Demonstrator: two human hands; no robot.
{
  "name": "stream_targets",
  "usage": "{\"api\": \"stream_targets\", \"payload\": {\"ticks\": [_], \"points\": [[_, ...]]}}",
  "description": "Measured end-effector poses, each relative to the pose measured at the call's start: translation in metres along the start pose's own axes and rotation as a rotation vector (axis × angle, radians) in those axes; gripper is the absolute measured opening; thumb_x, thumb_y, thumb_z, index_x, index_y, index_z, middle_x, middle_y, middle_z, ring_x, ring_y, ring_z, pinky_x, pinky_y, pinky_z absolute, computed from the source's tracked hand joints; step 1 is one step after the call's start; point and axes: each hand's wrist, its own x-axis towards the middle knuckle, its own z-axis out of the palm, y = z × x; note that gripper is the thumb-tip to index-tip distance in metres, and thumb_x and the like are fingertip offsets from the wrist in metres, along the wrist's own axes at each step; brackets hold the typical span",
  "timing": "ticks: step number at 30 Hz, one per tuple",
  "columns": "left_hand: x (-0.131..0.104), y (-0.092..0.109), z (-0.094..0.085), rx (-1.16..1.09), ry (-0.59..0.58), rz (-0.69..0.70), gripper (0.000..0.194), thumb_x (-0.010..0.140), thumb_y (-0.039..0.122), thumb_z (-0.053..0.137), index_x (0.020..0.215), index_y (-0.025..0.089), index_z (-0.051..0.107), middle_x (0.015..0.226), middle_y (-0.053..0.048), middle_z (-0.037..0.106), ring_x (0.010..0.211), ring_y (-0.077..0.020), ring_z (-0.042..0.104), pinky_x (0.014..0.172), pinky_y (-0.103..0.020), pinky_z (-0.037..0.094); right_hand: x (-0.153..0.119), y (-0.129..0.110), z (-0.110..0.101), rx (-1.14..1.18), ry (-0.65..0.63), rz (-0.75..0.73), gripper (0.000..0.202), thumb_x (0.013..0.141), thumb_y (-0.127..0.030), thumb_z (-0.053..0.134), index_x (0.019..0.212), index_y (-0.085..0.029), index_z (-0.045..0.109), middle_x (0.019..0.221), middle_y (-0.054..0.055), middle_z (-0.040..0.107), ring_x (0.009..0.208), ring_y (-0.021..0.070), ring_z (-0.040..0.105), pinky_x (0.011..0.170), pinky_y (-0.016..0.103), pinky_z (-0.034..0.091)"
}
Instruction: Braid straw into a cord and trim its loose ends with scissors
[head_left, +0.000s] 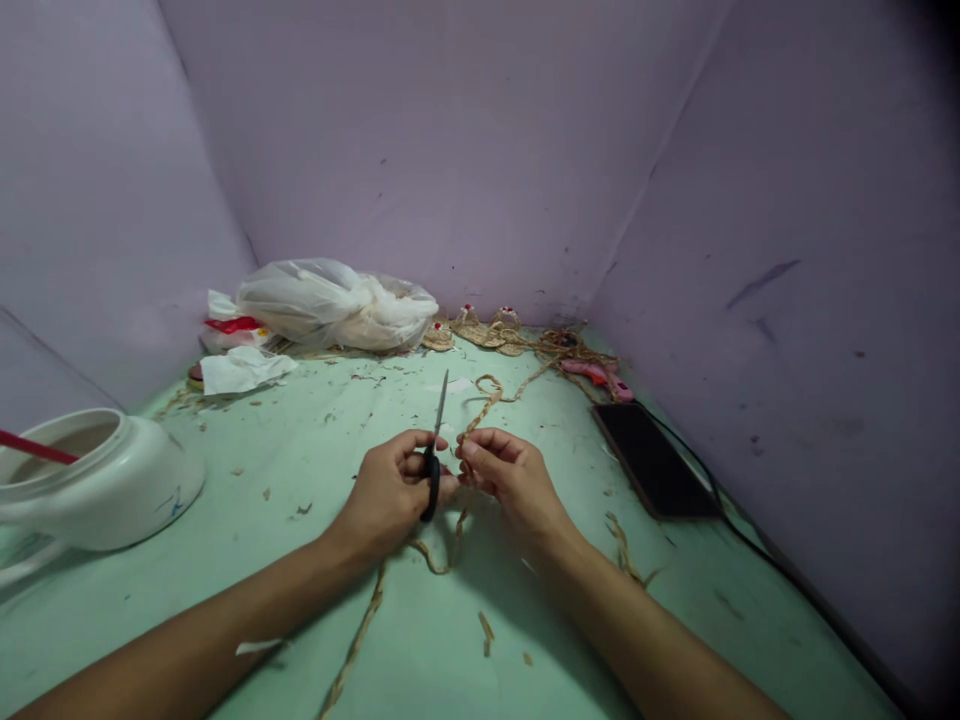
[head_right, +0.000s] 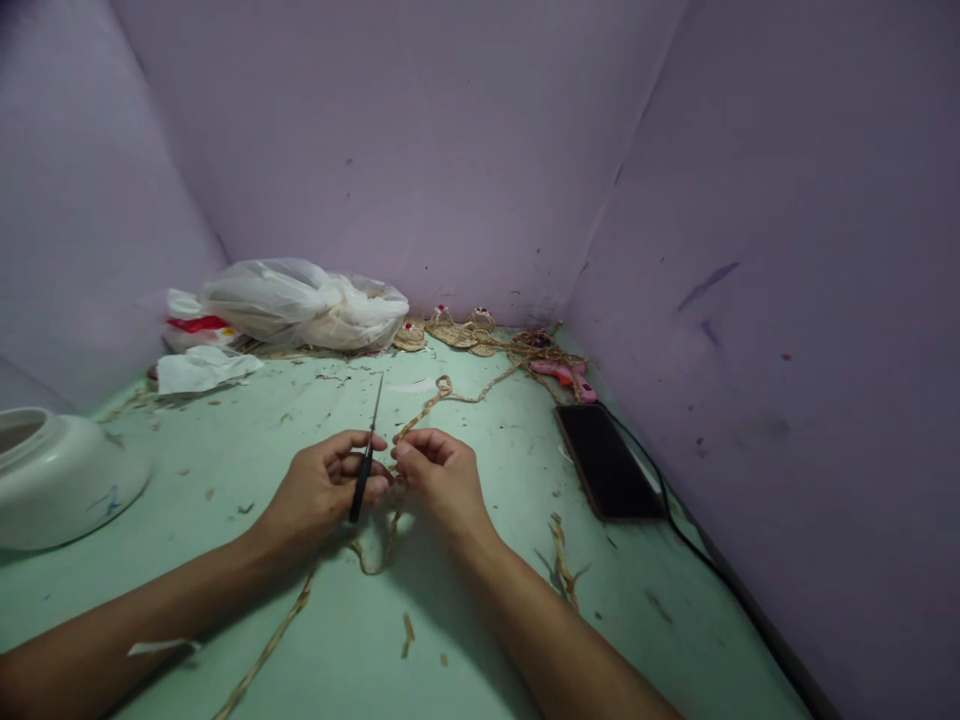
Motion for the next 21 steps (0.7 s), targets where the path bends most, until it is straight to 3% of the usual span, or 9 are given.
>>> {"api": "stream_targets", "payload": {"ticks": [7,9,12,14,21], "points": [[-0.003,-0.007,0.010,-0.094,0.005,-0.050,0.040,0.052,0.026,0.069,0.086,0.014,0.051,0.050,0.004,0.055,0.044,-0.0095,0.050,0.043,-0.019,0.039,0.001,0.004,0.002,-0.234,0.042,0.001,0.013,0.059,-0.026,0.061,0.061,-0.015,0.056,0.051,-0.003,0.051,0.046,0.0070,0.041,0.047,0.021,0.030],[0.001,-0.005,0.007,-0.071,0.049,-0.016,0.041,0.052,0.027,0.070,0.086,0.015,0.050,0.050,0.004,0.055,0.044,-0.0093,0.050,0.044,-0.019,0.039,0.001,0.004,-0.001,-0.526,0.067,-0.039,0.005,0.060,-0.021,0.057,0.059,-0.016,0.056,0.053,-0.001,0.054,0.048,0.0092,0.044,0.048,0.022,0.029],[0.009,-0.006,0.001,0.012,0.164,0.027,0.041,0.053,0.028,0.069,0.086,0.015,0.049,0.052,0.004,0.056,0.044,-0.0093,0.050,0.044,-0.019,0.038,-0.001,0.004,-0.005,-1.140,0.053,-0.133,0.007,0.057,-0.014,0.053,0.055,-0.016,0.060,0.053,0.004,0.058,0.052,0.0127,0.048,0.048,0.024,0.024],[0.012,-0.010,-0.001,0.057,0.176,0.030,0.039,0.055,0.029,0.068,0.087,0.016,0.048,0.054,0.004,0.056,0.045,-0.0099,0.050,0.044,-0.020,0.038,-0.004,0.004,-0.006,-1.366,-0.003,-0.139,0.011,0.056,-0.012,0.052,0.054,-0.016,0.061,0.053,0.006,0.060,0.051,0.0138,0.049,0.047,0.025,0.022],[0.012,-0.017,0.004,0.310,0.025,0.243,0.037,0.062,0.019,0.062,0.097,0.019,0.050,0.075,0.000,0.061,0.069,-0.0141,0.058,0.063,-0.025,0.045,-0.011,0.009,-0.003,-1.475,-0.144,-0.166,0.018,0.065,-0.016,0.047,0.062,-0.015,0.064,0.062,0.011,0.065,0.051,0.0147,0.053,0.045,0.026,0.020]]}}
